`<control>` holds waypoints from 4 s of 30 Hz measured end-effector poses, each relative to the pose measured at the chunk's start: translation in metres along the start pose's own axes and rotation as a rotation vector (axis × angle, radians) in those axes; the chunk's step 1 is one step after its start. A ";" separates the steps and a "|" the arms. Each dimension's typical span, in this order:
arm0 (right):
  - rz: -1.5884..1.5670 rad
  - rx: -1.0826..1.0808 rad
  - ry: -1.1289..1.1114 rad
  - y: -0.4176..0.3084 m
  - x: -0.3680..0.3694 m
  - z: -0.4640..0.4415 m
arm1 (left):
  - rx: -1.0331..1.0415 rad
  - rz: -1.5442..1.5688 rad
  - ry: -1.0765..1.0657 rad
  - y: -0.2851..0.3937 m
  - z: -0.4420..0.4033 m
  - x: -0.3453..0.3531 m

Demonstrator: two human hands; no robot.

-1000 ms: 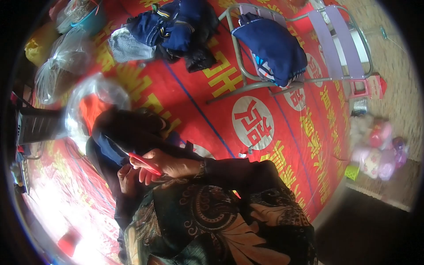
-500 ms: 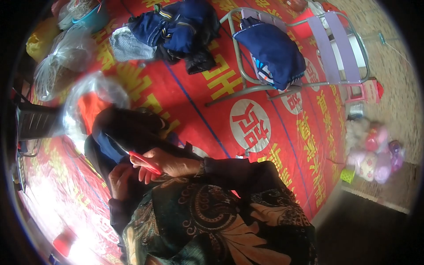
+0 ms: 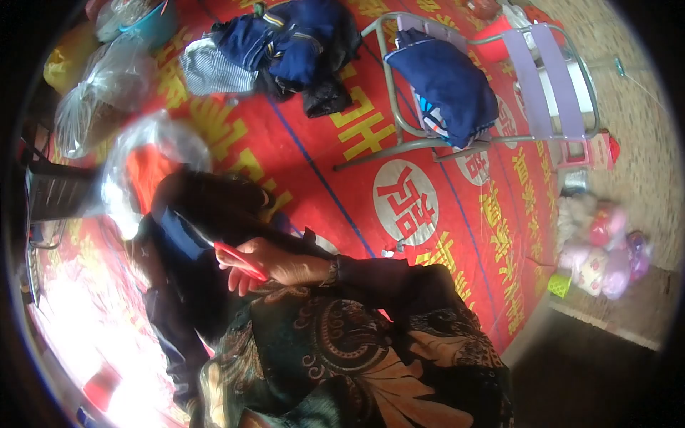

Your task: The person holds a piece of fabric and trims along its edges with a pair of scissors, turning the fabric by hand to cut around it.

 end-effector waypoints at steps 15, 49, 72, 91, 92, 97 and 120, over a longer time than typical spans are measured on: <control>0.042 -0.018 0.031 -0.005 -0.004 -0.001 | 0.010 -0.011 -0.360 -0.004 -0.076 0.082; -0.007 -0.047 0.034 -0.004 -0.005 -0.003 | 0.263 0.212 -0.598 0.095 -0.111 0.047; 0.016 -0.076 0.021 -0.004 -0.005 -0.007 | 0.167 0.860 -0.682 0.128 -0.130 0.054; 0.023 -0.021 0.012 -0.002 -0.006 -0.007 | 0.042 1.361 -0.678 0.134 -0.145 0.049; 0.027 -0.021 0.023 -0.003 -0.007 -0.007 | 0.030 1.382 -0.668 0.133 -0.144 0.048; 0.067 -0.019 0.030 -0.004 -0.010 -0.004 | -0.026 1.507 -0.632 0.136 -0.132 0.039; 0.235 -0.070 0.042 -0.019 -0.008 0.006 | -0.376 1.330 -0.959 0.107 -0.050 0.122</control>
Point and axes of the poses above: each hand's wrist, its own z-axis away from the middle knuckle, its own x-axis out of the palm, y = z × x, the point moved 8 cm from there along -z, towards the middle knuckle, and after that the axes turned 3 degrees about -y, right-handed, at the moved point
